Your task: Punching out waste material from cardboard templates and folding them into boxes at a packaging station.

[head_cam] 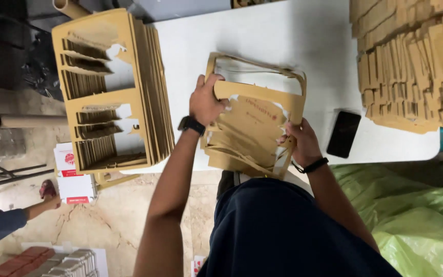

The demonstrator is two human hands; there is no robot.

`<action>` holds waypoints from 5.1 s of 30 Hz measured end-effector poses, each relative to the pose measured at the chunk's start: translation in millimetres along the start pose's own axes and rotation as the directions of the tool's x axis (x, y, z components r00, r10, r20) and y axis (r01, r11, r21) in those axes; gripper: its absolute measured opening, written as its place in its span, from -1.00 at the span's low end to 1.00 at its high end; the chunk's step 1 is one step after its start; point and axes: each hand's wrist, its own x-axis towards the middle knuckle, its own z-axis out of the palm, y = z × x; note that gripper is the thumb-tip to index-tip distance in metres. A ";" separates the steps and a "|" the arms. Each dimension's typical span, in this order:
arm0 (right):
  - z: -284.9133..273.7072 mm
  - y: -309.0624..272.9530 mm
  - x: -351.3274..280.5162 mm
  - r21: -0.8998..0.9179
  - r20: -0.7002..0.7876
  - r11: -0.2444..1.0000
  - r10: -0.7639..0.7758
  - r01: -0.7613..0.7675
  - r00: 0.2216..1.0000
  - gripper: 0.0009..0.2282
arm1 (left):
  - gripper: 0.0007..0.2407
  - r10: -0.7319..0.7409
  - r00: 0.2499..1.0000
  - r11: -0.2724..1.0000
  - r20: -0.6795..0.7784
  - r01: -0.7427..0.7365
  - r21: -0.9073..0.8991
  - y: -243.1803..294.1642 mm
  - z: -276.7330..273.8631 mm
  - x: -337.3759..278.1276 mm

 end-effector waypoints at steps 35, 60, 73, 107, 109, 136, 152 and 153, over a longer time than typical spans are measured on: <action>34.0 -123.0 -144.9 -0.349 0.125 0.221 -0.952 0.911 0.279 -0.78 | -0.51 0.582 0.740 0.810 -0.339 -0.566 0.154 147.7 -137.7 -110.9; -67.4 -97.6 -26.7 -0.167 0.986 0.904 0.147 0.394 0.079 0.05 | -0.65 0.810 0.524 0.553 -0.265 -0.832 0.044 190.6 -132.7 -162.8; -54.4 -77.2 -78.3 -0.287 0.455 0.602 -0.599 0.745 0.659 -0.45 | -0.60 0.774 0.567 0.600 -0.284 -0.799 0.042 181.9 -132.1 -164.9; 148.7 -141.0 -138.8 -0.705 0.589 -0.166 -0.678 0.689 0.440 -0.50 | -0.53 0.478 0.765 0.878 -0.431 -0.433 0.204 16.8 -201.1 -195.6; 198.1 -150.4 -139.4 -0.662 0.629 -0.267 -0.706 0.701 0.325 -0.59 | -0.54 0.433 0.768 0.900 -0.471 -0.394 0.185 -14.7 -240.8 -190.0; 525.3 -96.1 -170.6 -0.747 0.628 -0.264 -0.582 0.610 0.517 -0.45 | -0.42 0.134 0.892 0.990 -0.432 -0.136 0.027 -292.8 -430.7 -149.8; 524.8 -72.7 -127.6 -0.838 0.523 -0.132 -0.473 0.530 0.709 -0.41 | -0.55 0.157 0.944 0.949 -0.289 -0.225 -0.222 -337.9 -389.1 -105.3; 527.7 -77.3 -125.5 -0.838 0.524 -0.132 -0.470 0.530 0.711 -0.41 | -0.55 0.153 0.945 0.949 -0.287 -0.222 -0.224 -336.2 -394.1 -100.1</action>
